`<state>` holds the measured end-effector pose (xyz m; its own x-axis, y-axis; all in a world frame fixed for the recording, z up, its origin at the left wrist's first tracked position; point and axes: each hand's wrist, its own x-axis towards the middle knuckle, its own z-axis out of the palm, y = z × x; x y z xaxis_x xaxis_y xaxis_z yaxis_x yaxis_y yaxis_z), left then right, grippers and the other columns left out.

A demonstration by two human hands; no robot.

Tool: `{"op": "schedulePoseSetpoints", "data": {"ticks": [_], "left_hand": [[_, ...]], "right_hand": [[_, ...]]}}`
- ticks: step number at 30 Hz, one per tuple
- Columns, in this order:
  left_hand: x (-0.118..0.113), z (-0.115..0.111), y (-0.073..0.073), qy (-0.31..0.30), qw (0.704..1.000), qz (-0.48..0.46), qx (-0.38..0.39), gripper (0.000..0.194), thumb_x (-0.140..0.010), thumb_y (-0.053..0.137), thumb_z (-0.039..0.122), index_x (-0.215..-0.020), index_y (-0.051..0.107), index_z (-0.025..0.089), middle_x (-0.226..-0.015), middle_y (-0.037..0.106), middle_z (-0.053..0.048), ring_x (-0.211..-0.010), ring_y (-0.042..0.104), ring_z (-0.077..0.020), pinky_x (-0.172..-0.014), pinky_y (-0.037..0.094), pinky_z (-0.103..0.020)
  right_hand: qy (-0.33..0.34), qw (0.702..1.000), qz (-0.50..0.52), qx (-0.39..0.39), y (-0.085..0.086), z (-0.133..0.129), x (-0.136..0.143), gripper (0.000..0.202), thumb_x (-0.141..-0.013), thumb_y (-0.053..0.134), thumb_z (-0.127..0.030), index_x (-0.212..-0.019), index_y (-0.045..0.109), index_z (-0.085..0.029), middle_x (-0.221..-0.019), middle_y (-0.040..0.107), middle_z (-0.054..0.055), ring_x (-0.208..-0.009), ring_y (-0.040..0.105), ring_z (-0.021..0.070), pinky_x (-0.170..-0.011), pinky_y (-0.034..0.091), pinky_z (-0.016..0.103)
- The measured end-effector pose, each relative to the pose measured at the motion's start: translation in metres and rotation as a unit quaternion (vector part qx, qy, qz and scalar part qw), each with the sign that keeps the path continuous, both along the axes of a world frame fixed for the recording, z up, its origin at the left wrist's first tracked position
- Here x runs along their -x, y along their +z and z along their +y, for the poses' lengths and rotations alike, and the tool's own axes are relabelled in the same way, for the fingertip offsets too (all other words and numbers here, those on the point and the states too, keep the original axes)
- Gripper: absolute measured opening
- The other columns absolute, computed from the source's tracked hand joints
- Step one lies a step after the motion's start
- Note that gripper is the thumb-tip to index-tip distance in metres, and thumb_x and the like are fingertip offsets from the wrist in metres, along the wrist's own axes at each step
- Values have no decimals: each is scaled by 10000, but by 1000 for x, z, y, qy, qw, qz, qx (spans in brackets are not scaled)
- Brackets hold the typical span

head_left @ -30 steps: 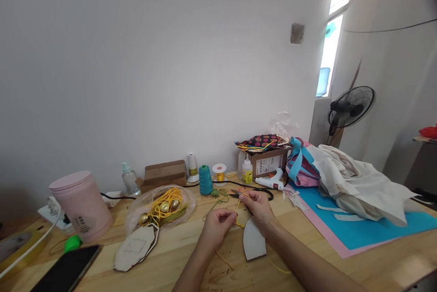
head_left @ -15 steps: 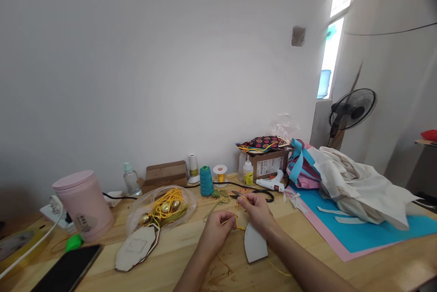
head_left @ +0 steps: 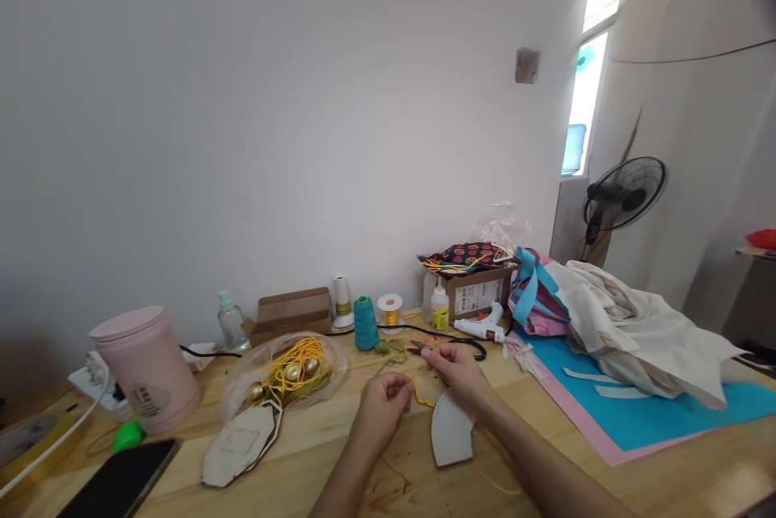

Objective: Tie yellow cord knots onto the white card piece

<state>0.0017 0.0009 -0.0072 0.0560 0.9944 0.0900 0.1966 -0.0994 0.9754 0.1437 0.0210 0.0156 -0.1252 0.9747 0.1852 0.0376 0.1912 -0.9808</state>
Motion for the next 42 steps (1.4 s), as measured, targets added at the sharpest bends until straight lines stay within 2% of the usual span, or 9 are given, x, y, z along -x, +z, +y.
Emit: {"op": "schedulePoseSetpoints", "data": {"ticks": [3, 6, 12, 17, 23, 28, 31, 35, 42], "left_hand": [[0, 0, 0, 7, 1000, -3, -8, 215, -579, 568, 314, -617, 602, 105, -486, 550, 16, -435, 458, -102, -425, 329, -196], [0, -1, 3, -1, 1000, 5, -15, 222, -585, 565, 314, -608, 618, 100, -446, 518, 25, -415, 424, -91, -406, 294, -187], [-1, -2, 4, -10, 1000, 10, -26, 235, -591, 553, 338, -571, 642, 121, -412, 504, 24, -376, 374, -86, -377, 238, -189], [1, -1, 0, -21, 999, 28, -20, 261, -605, 541, 330, -491, 622, 109, -354, 386, 50, -351, 277, -64, -364, 179, -187], [-1, -3, 6, -29, 999, -1, -28, 260, -613, 535, 334, -554, 636, 102, -393, 390, 49, -382, 267, -64, -383, 171, -187], [0, -2, 8, -21, 999, -33, -11, 194, -578, 541, 268, -474, 590, 112, -367, 376, 63, -362, 266, -58, -381, 172, -183], [2, -1, 7, -22, 999, -41, 4, 197, -579, 519, 237, -418, 547, 127, -342, 371, 67, -339, 259, -55, -375, 167, -185], [2, -1, 6, -38, 998, -40, 9, 185, -594, 512, 239, -458, 568, 126, -353, 402, 62, -336, 267, -56, -375, 172, -185], [2, 1, 5, -34, 999, -27, -30, 241, -614, 549, 321, -490, 594, 120, -397, 454, 43, -410, 387, -86, -433, 277, -189]], "right_hand": [[59, 991, 98, 69, 5, -3, -3, 290, -671, 463, -393, -591, 543, -126, -351, 207, -103, -333, 113, 33, -338, 77, 189], [124, 969, 171, 131, 7, -6, -4, 278, -692, 415, -308, -831, 565, -120, -338, 215, -113, -316, 86, 37, -322, 59, 182], [190, 956, 179, 133, 1, -11, 2, 416, -654, 388, -169, -1060, 475, -133, -302, 277, -115, -286, 105, 37, -311, 66, 170], [196, 971, 112, 80, 2, -17, 8, 395, -691, 469, -242, -1062, 488, -108, -313, 300, -108, -292, 167, 22, -333, 92, 167], [181, 982, 55, 24, -1, -13, 9, 453, -713, 470, -321, -1118, 438, -121, -339, 313, -102, -312, 214, 23, -344, 133, 154], [201, 975, -94, -2, -13, -10, 10, 462, -711, 440, -268, -1156, 392, -150, -343, 303, -105, -305, 242, 38, -329, 171, 146], [150, 965, -197, -90, -15, -11, 10, 378, -678, 427, -176, -1048, 506, -178, -433, 411, -70, -371, 283, 44, -362, 201, 152], [104, 931, -291, -194, -8, -16, 9, 294, -660, 382, -121, -849, 598, -184, -610, 544, -25, -514, 394, 77, -460, 273, 167], [53, 899, -372, -224, -1, -18, 6, 214, -686, 397, -158, -755, 594, -201, -595, 562, -30, -528, 435, 85, -468, 251, 174]]}}
